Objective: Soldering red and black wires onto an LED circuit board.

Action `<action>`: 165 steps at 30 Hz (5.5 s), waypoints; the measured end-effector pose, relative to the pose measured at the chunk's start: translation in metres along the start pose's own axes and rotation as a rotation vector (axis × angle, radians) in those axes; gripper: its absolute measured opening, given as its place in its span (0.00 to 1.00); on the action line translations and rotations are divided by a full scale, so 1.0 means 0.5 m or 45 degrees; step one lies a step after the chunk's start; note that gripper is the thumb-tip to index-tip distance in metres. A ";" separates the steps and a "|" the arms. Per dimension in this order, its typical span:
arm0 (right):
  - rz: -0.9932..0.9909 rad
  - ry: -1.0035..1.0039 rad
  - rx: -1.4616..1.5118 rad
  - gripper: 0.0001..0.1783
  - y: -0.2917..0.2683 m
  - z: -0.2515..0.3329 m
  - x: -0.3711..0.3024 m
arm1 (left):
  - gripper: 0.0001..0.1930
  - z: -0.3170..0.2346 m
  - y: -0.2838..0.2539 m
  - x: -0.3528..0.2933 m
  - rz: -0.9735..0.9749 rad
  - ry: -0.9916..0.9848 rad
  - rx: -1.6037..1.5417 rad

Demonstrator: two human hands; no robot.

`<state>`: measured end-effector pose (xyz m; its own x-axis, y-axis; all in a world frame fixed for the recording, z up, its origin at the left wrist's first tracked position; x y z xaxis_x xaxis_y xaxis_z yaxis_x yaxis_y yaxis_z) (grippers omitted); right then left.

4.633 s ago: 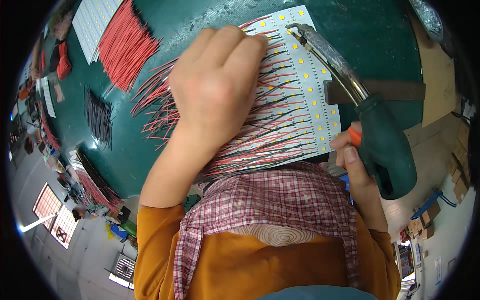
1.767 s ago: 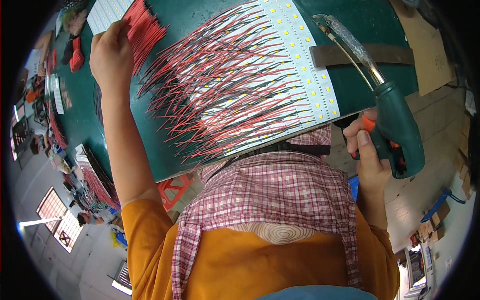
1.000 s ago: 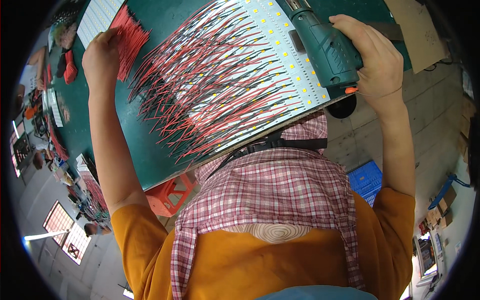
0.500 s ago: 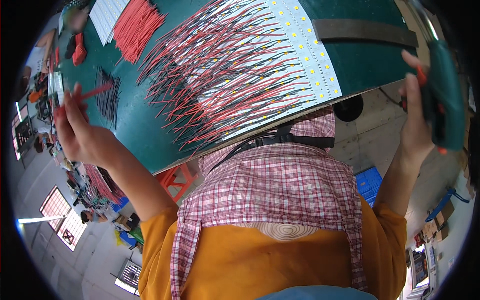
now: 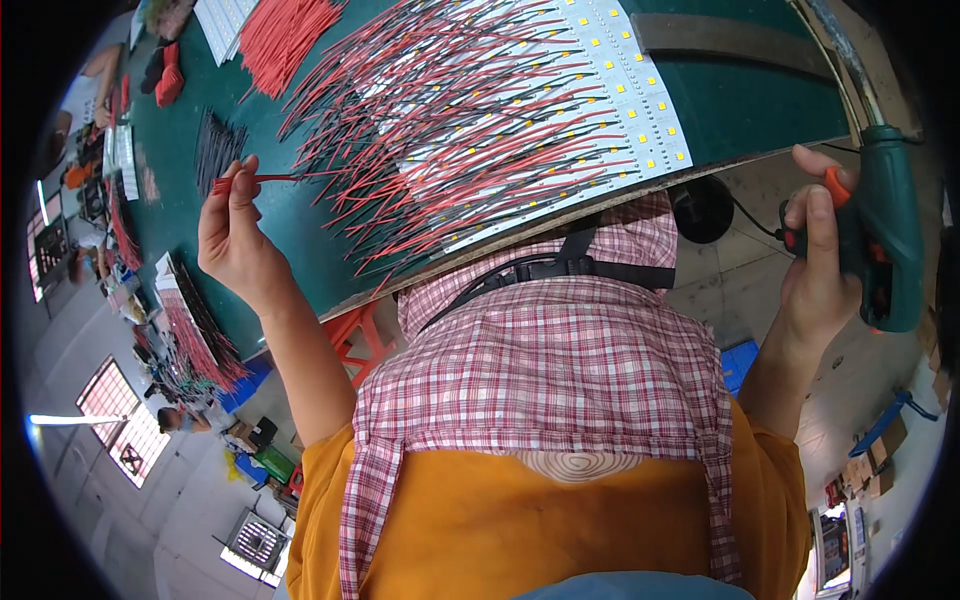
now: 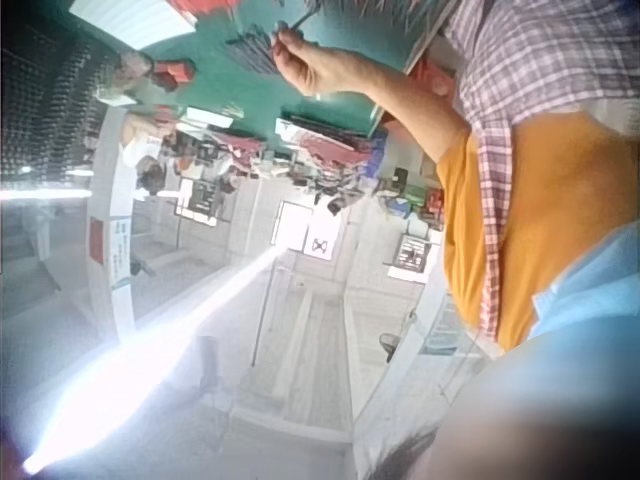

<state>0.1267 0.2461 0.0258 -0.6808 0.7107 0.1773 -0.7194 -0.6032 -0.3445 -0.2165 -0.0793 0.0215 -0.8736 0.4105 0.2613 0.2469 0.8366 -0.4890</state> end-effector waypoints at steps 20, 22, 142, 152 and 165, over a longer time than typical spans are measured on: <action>0.199 0.425 0.275 0.14 0.051 -0.063 -0.139 | 0.06 -0.049 0.101 0.084 0.999 0.632 1.964; 0.169 0.438 0.812 0.17 0.062 -0.085 -0.171 | 0.07 -0.117 0.123 0.071 0.938 0.561 1.733; 0.649 0.345 0.093 0.18 0.114 -0.015 -0.196 | 0.12 -0.271 0.388 -0.135 0.786 0.882 0.461; 0.561 0.525 0.139 0.11 0.108 -0.030 -0.200 | 0.10 -0.275 0.393 -0.129 0.727 0.922 0.631; 0.645 0.520 0.026 0.07 0.107 -0.022 -0.190 | 0.09 -0.280 0.401 -0.134 0.763 0.945 0.655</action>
<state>0.1545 0.1502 -0.0196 -0.8321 0.4144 -0.3687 -0.3281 -0.9037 -0.2752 -0.0496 0.1117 0.0227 -0.1548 0.9637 0.2175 0.1924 0.2453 -0.9502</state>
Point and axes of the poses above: each hand's wrist, its own x-axis towards the middle knuckle, its own y-axis out of the palm, z = x × y, the point moved 8 cm from there along x, towards the middle knuckle, and after that the axes turned 10 degrees about z, right-handed, at the moved point
